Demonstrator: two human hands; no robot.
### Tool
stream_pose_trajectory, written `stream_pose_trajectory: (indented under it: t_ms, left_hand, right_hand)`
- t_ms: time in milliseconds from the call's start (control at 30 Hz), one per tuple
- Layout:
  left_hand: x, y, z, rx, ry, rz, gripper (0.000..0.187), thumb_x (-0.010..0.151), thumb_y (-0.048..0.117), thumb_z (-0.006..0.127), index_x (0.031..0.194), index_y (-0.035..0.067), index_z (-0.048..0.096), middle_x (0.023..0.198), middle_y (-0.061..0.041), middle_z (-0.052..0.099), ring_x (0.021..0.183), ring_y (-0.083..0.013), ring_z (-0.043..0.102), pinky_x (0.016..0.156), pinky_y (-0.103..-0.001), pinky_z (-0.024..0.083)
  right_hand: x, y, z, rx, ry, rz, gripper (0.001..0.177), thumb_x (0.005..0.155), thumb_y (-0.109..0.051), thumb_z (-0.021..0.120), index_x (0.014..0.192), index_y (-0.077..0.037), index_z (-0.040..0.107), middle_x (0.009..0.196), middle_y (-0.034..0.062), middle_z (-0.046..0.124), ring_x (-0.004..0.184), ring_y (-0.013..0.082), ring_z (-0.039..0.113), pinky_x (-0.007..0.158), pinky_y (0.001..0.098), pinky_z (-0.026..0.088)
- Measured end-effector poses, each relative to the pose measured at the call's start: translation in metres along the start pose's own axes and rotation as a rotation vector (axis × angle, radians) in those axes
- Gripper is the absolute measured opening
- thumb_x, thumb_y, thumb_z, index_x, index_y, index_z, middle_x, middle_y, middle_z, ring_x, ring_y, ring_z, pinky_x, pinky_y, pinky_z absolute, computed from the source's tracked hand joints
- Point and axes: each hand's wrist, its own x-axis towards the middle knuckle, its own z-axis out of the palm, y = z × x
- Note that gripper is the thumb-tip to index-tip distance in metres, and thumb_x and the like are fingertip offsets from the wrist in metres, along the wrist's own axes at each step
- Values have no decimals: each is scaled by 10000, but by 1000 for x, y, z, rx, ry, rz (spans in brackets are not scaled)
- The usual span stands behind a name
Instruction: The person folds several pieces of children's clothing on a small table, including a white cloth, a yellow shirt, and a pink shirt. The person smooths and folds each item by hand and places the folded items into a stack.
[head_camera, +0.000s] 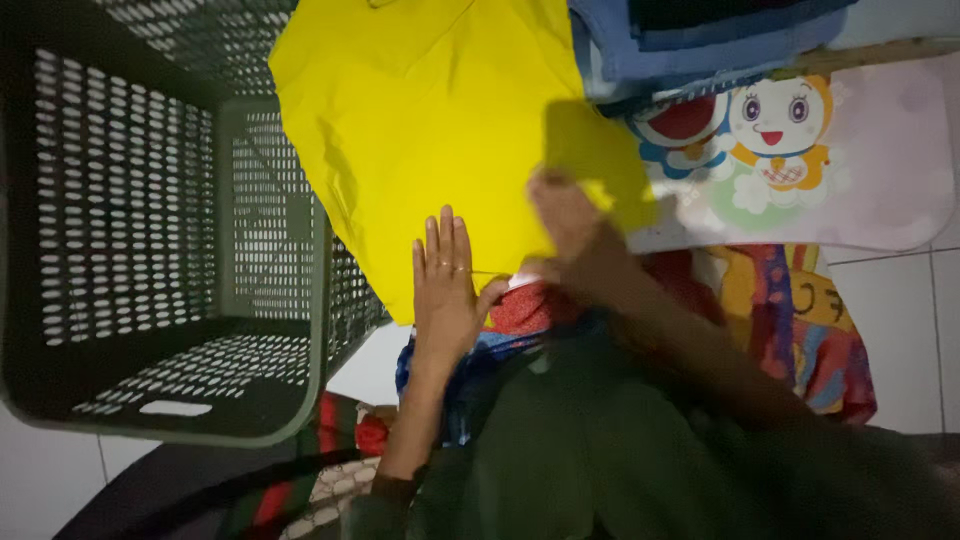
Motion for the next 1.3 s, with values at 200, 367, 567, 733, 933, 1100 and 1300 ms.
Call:
stream_pose_trajectory:
  t_ms: [200, 367, 567, 733, 933, 1100, 1300]
  left_hand:
    - [-12, -23, -10, 77, 69, -177, 1002, 945, 569, 605, 1599, -71, 195, 1689, -276, 152, 1567, -436, 127, 1252, -566, 114]
    - [-8, -28, -2, 58, 239, -142, 1007, 981, 570, 604, 1597, -101, 174, 1683, -304, 137, 1574, -461, 109, 1267, -586, 104]
    - [31, -24, 5, 101, 99, -41, 1001, 956, 615, 590, 1609, -38, 205, 1708, -190, 154, 1589, -406, 120, 1270, -585, 96]
    - [45, -48, -12, 140, 102, -124, 954, 988, 577, 575, 1627, -19, 194, 1721, -172, 138, 1590, -395, 104, 1263, -582, 90]
    - [46, -41, -7, 88, 135, -62, 976, 999, 585, 558, 1619, -62, 168, 1715, -226, 98, 1588, -432, 80, 1262, -592, 72]
    - [58, -33, 0, 121, 52, -57, 945, 1009, 588, 560, 1628, -28, 199, 1726, -173, 135, 1602, -382, 101, 1277, -586, 68]
    - [61, -40, -4, 136, 128, -133, 985, 984, 591, 572, 1613, -61, 186, 1717, -213, 126, 1586, -408, 93, 1251, -591, 58]
  right_hand:
    - [3, 10, -4, -217, -2, 33, 971, 690, -412, 830, 1430, 89, 450, 1490, 283, 475, 1396, 440, 434, 1186, 511, 322]
    - [14, 11, -3, -3, 190, -40, 921, 828, -427, 823, 1496, 69, 428, 1563, 266, 419, 1482, 432, 382, 1277, 495, 293]
    - [52, -23, 29, -151, -118, -383, 910, 934, -525, 695, 1530, 68, 347, 1619, 250, 348, 1519, 402, 286, 1233, 501, 201]
    - [65, 0, 19, -207, -101, -188, 898, 943, -549, 621, 1573, 22, 334, 1651, 217, 321, 1540, 380, 272, 1256, 488, 190]
    - [61, 24, 7, -281, 21, -55, 933, 969, -552, 637, 1585, 68, 311, 1633, 295, 288, 1518, 453, 259, 1256, 528, 194]
    - [53, 29, 13, -270, 5, -123, 931, 949, -532, 660, 1580, 67, 330, 1646, 270, 319, 1524, 442, 283, 1253, 533, 210]
    - [56, 41, 12, -234, 150, -14, 939, 971, -534, 670, 1597, 73, 323, 1656, 298, 300, 1542, 444, 276, 1274, 506, 216]
